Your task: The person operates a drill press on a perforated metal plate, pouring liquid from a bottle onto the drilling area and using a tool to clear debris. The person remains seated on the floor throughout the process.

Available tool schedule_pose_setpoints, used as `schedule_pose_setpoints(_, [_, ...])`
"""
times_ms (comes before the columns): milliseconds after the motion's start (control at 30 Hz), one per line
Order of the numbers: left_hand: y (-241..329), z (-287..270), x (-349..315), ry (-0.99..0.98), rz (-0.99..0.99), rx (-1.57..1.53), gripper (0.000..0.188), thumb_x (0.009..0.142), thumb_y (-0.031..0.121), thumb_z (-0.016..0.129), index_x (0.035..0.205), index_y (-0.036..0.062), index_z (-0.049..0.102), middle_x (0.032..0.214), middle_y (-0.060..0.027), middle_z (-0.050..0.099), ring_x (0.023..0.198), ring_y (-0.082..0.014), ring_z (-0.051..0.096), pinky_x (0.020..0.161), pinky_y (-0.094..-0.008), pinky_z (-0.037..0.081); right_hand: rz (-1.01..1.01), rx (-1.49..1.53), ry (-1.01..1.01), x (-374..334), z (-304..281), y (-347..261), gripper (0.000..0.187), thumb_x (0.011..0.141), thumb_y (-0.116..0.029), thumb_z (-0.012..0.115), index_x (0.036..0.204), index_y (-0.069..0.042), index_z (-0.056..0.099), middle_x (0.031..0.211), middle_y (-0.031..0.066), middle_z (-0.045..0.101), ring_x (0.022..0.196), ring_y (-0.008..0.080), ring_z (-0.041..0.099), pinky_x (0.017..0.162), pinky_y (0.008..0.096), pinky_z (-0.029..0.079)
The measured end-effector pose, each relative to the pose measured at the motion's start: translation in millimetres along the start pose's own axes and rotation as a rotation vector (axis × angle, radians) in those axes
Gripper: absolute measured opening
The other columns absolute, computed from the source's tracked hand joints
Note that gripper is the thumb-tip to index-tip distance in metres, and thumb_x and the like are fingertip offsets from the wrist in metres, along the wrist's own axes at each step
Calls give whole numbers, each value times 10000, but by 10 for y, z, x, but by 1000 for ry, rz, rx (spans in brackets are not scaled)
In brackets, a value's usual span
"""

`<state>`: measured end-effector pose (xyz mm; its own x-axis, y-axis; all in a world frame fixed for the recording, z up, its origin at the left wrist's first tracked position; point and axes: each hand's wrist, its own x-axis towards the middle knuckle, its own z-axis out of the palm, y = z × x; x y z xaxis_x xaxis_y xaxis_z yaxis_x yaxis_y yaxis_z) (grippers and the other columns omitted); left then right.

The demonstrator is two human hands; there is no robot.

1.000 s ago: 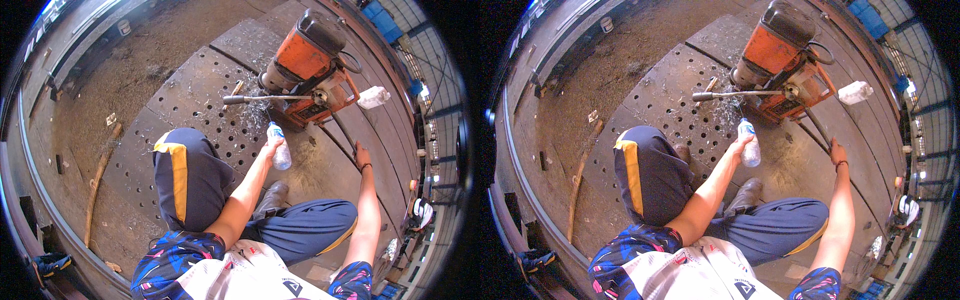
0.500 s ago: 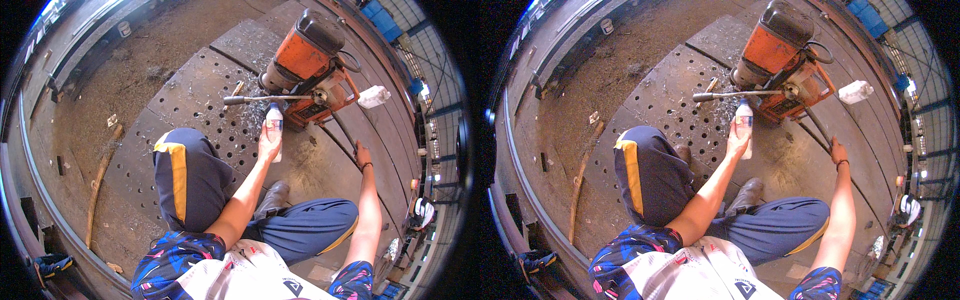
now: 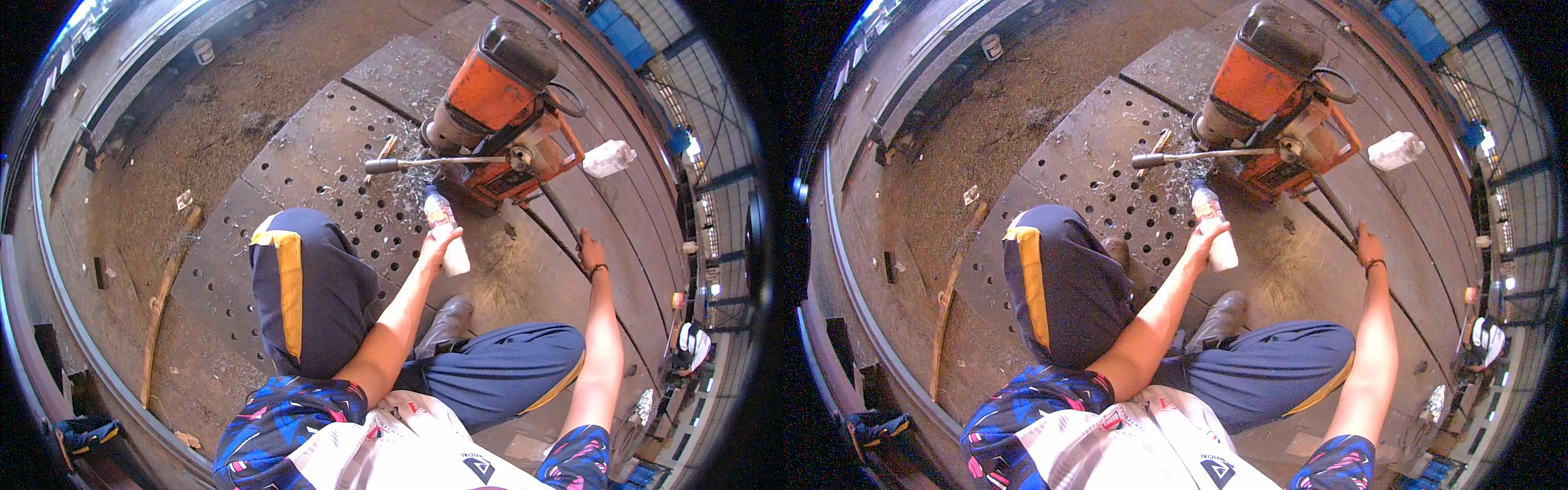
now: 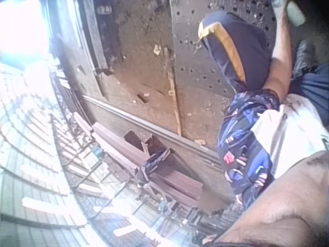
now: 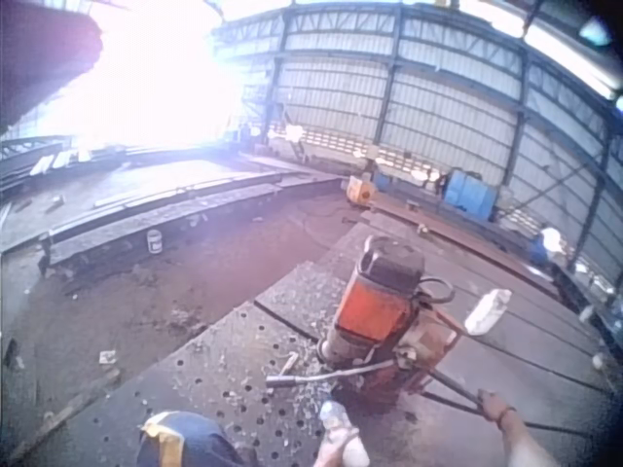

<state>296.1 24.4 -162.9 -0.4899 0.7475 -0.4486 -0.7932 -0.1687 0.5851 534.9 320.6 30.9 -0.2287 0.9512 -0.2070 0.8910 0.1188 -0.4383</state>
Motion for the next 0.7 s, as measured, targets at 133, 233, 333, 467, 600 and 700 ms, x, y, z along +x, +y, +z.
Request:
schedule_pose_setpoints(133, [-139,-48,122,194,-169,15,577,752,324,792,1171,4,557,945,-104,669,809,-235,669,726,-395,551,32,-40,-2,-87,-5,-76,617,904,-631,451,743,-56,605,534,17,489,387,127,426,370,295,310])
schedule_pose_setpoints(233, [-249,-243,335,258,-224,36,569,756,319,775,1164,-20,569,970,-115,671,804,-254,673,734,-404,546,18,-29,1,-70,-21,-180,615,905,-629,452,744,-54,600,532,18,488,386,132,429,376,295,318])
schedule_pose_setpoints(333, [-252,-331,377,263,-213,202,517,762,302,756,1135,-16,591,970,-120,672,807,-255,673,715,-405,544,2,-8,-3,-73,11,-226,614,904,-629,454,733,-56,593,522,15,474,379,131,420,376,294,317])
schedule_pose_setpoints(467, [-149,-144,203,153,-251,211,517,759,307,750,1129,-19,594,972,-126,675,811,-249,675,711,-412,541,33,-37,-9,-61,-27,-40,687,906,-655,410,731,-23,615,545,68,527,415,176,486,436,331,370])
schedule_pose_setpoints(600, [-75,-77,145,178,-194,163,533,764,314,748,1144,-22,584,998,-127,672,821,-249,675,718,-410,541,20,-57,-11,-68,-29,-107,736,904,-675,383,709,-9,628,555,97,557,434,206,522,467,356,399])
schedule_pose_setpoints(700, [-28,-28,113,195,-193,136,540,769,317,750,1152,-22,577,1006,-124,670,821,-246,675,715,-408,542,33,-43,-14,-86,-31,-92,749,902,-682,376,709,-7,639,563,104,569,440,213,530,470,360,401])
